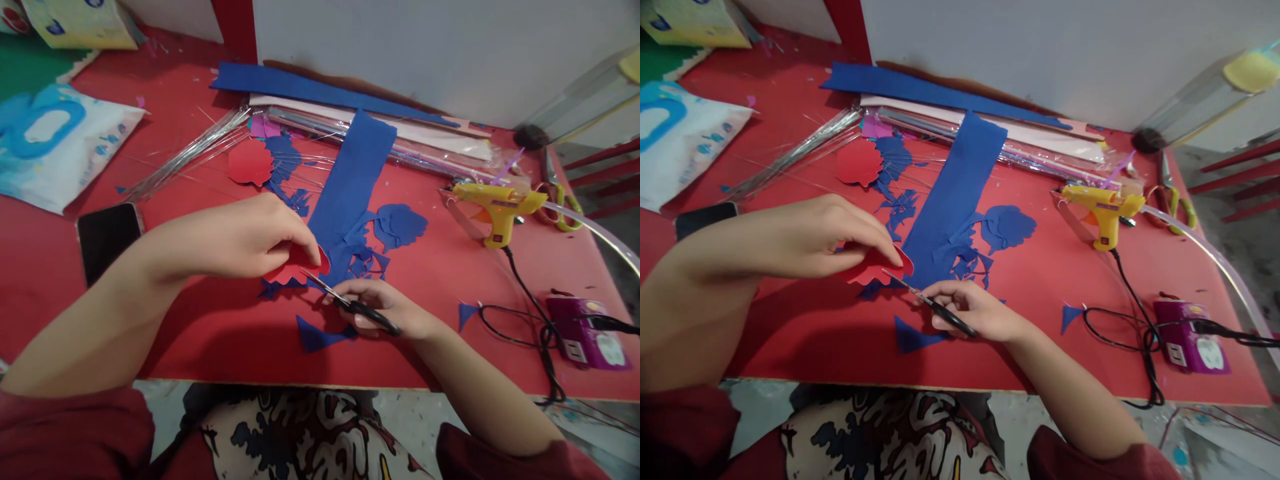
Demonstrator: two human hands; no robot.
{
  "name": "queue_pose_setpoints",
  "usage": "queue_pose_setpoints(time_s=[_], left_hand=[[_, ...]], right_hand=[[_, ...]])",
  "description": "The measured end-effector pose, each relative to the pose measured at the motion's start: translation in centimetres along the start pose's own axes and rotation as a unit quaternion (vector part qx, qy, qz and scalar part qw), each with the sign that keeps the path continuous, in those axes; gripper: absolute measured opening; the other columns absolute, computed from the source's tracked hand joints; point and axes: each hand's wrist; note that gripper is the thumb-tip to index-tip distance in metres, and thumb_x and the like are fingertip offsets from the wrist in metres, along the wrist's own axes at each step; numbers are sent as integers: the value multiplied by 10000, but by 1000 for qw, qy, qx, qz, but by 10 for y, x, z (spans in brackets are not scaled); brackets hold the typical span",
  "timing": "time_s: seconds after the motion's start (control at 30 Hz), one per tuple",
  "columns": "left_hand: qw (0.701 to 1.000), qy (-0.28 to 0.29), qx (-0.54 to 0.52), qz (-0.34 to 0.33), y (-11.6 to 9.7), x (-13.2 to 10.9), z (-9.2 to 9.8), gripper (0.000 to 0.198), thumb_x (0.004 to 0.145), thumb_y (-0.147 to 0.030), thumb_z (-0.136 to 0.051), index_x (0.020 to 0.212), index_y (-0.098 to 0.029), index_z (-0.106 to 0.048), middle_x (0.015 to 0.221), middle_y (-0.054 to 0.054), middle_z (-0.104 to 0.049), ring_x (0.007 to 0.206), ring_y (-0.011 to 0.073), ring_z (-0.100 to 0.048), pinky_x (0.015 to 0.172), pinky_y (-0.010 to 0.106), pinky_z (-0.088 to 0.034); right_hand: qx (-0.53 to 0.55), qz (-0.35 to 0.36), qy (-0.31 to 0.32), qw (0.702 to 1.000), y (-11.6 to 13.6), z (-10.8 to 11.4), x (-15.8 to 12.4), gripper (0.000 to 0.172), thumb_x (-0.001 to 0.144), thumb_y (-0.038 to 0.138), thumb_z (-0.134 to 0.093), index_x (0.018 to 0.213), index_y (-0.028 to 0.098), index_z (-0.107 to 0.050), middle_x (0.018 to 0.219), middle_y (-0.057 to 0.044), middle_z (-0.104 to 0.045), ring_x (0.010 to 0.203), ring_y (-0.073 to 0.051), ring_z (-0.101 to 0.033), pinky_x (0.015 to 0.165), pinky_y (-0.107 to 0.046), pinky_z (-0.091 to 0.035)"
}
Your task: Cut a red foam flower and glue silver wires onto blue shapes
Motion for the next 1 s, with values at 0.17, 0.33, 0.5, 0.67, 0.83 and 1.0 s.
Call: queue_pose_setpoints(time_s=[0.17, 0.33, 0.5, 0.67, 0.83, 1.0], left_hand=[[1000, 1, -10, 11, 0, 0, 0, 298, 627, -125, -469, 731, -258, -715, 747, -10, -711, 743, 199, -666, 736, 307, -509], [1000, 13, -2, -1, 1, 0, 0, 321, 632, -110, -463, 756, -260, -718, 775, -11, -714, 742, 195, -665, 749, 307, -503], [999, 17, 27, -22, 3, -1, 1, 352, 649, -95, -433, 789, -248, -718, 803, -16, -718, 730, 168, -661, 733, 269, -498], [995, 52, 73, -38, 1, -2, 4, 393, 678, -58, -396, 877, -198, -706, 861, -2, -718, 772, 140, -654, 745, 229, -476], [995, 50, 77, -45, 0, -2, 5, 401, 682, -35, -394, 871, -203, -705, 859, -1, -716, 762, 136, -651, 745, 229, -469], [996, 36, 71, -50, 2, -3, 3, 405, 678, -45, -394, 861, -224, -709, 852, -7, -716, 761, 141, -652, 730, 229, -461]], right_hand=[[8, -5, -1, 1000, -1, 0, 0, 480, 681, 426, -706, 1030, 130, -559, 565, 95, -405, 391, -1, -292, 359, -162, -203], [11, -7, -2, 1000, -1, 0, 1, 461, 683, 410, -705, 1020, 131, -560, 560, 94, -406, 388, -1, -296, 353, -164, -185], [16, -14, -7, 1000, -1, 0, 1, 479, 670, 416, -715, 1015, 125, -554, 557, 100, -402, 389, 6, -291, 353, -155, -175], [23, -16, -8, 1000, -1, 0, 1, 497, 658, 418, -727, 1004, 114, -542, 545, 106, -398, 387, 9, -287, 352, -148, -184], [17, -13, -9, 1000, -2, 1, 1, 486, 663, 407, -728, 1003, 113, -542, 549, 107, -392, 389, 10, -295, 357, -149, -190], [20, -8, -8, 1000, -2, 1, 1, 478, 671, 397, -725, 1004, 108, -541, 539, 108, -391, 386, 8, -285, 357, -152, -188]])
Point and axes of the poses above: each hand's wrist, its own x-axis towards the middle knuckle, its own z-axis out of the back of the hand, y = z × x
